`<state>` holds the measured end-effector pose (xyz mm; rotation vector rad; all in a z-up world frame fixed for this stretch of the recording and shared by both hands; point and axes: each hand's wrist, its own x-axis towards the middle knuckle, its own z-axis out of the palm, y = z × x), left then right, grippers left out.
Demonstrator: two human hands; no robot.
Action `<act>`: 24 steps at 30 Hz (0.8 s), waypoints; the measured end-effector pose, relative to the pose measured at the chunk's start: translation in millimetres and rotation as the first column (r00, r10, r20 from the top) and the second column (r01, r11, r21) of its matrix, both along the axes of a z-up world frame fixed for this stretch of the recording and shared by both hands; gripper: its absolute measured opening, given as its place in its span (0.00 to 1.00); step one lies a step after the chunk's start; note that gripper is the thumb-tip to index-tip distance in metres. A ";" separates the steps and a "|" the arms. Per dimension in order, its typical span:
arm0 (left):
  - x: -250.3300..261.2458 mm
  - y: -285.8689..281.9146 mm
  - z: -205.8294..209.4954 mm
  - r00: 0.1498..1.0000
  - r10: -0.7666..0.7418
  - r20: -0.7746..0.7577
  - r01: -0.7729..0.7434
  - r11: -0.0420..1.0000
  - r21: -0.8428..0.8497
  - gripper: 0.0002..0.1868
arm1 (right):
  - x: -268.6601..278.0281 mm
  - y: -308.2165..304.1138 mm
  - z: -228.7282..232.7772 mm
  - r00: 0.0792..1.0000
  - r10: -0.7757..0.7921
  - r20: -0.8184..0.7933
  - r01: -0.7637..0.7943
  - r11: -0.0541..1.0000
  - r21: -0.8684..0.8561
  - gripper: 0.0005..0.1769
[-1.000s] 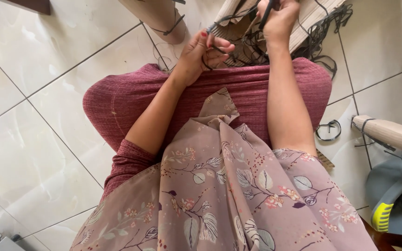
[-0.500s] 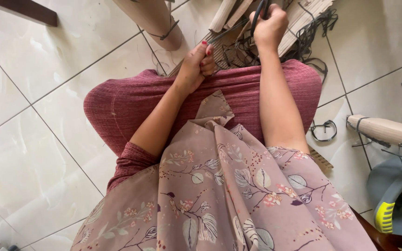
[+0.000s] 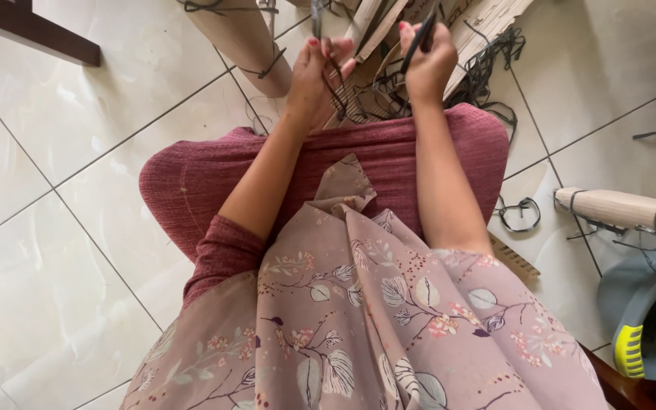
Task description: Wrapping corrugated cardboard around furniture legs and securing them with string and knots.
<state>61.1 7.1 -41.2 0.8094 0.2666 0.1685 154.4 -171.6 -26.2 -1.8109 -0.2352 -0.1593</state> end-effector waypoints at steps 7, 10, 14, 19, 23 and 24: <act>44.1 10.0 24.3 0.973 0.175 0.148 -0.162 0.982 -0.096 0.15 | -116.0 -36.4 65.5 0.793 0.546 -0.270 -0.418 0.810 0.411 0.32; 58.0 13.5 14.3 0.958 0.223 0.181 -0.200 0.970 -0.139 0.11 | -159.2 -53.3 49.0 0.479 0.823 -0.304 -0.413 0.517 0.749 0.37; 64.3 12.9 13.6 0.898 0.228 0.375 -0.167 0.968 -0.187 0.13 | -189.3 -58.5 45.2 0.163 0.915 -0.369 -0.332 0.403 0.853 0.47; 60.6 9.6 32.3 0.914 0.225 0.338 -0.199 0.974 -0.110 0.10 | -180.3 -47.0 39.1 0.090 0.936 -0.340 -0.281 0.351 0.893 0.48; 48.3 9.0 57.4 0.907 0.119 0.404 -0.114 0.993 -0.035 0.11 | -159.0 -34.8 47.1 0.154 0.936 -0.316 -0.011 0.321 0.947 0.44; 46.8 9.4 59.8 0.907 0.117 0.403 -0.113 0.993 -0.034 0.11 | -154.1 -33.6 52.2 0.155 0.936 -0.315 -0.010 0.320 0.947 0.44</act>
